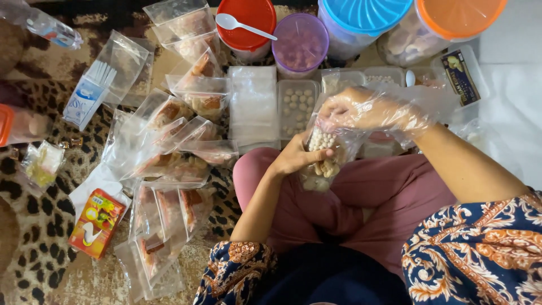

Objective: A person is manually portioning various snacks from large plastic containers into small individual plastic bags using a spoon while sitting on the floor.

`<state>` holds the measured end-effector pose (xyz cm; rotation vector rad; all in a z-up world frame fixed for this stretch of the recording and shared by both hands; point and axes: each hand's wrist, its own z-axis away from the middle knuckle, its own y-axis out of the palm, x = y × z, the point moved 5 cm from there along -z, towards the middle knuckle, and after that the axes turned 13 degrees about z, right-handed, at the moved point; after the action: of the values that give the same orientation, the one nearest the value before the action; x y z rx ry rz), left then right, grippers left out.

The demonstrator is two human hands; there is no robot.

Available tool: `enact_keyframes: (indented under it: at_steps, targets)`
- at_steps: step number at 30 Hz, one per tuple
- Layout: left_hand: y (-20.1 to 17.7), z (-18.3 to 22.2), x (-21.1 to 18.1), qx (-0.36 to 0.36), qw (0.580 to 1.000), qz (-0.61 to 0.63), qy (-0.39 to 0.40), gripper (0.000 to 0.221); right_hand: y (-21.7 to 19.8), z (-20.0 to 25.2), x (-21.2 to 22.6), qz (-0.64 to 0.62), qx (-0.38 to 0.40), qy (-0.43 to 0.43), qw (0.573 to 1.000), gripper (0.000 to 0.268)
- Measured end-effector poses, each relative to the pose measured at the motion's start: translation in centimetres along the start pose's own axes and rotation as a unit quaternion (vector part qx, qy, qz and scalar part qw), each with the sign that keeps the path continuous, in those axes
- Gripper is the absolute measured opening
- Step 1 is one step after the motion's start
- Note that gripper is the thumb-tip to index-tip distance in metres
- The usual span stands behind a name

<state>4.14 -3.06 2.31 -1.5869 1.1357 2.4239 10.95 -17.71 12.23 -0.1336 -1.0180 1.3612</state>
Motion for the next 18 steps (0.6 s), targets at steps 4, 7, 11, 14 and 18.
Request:
enact_keyframes:
  at_steps: [4, 7, 11, 14, 18]
  targets:
    - [-2.5, -0.5, 1.7, -0.052, 0.999, 0.009, 0.001, 0.059, -5.8, 3.1, 3.2, 0.045, -0.138, -0.043, 0.989, 0.038]
    - [-5.1, -0.7, 2.8, -0.195, 0.974, 0.107, 0.043, 0.042, -8.9, 5.6, 1.2, -0.141, -0.367, -0.156, 0.906, 0.04]
    - [-5.6, -0.1, 1.3, -0.313, 0.943, 0.094, 0.062, 0.036, -2.6, -5.1, -17.1, -0.334, -0.456, -0.096, 0.819, 0.039]
    - [-6.2, -0.3, 1.5, -0.331, 0.932, 0.097, 0.112, 0.035, 7.6, -15.4, -27.4, -0.452, -0.29, 0.125, 0.834, 0.043]
    - [-5.6, -0.3, 1.3, -0.326, 0.938, 0.076, 0.095, 0.037, 9.4, -16.0, -22.5, -0.142, -0.351, 0.206, 0.902, 0.067]
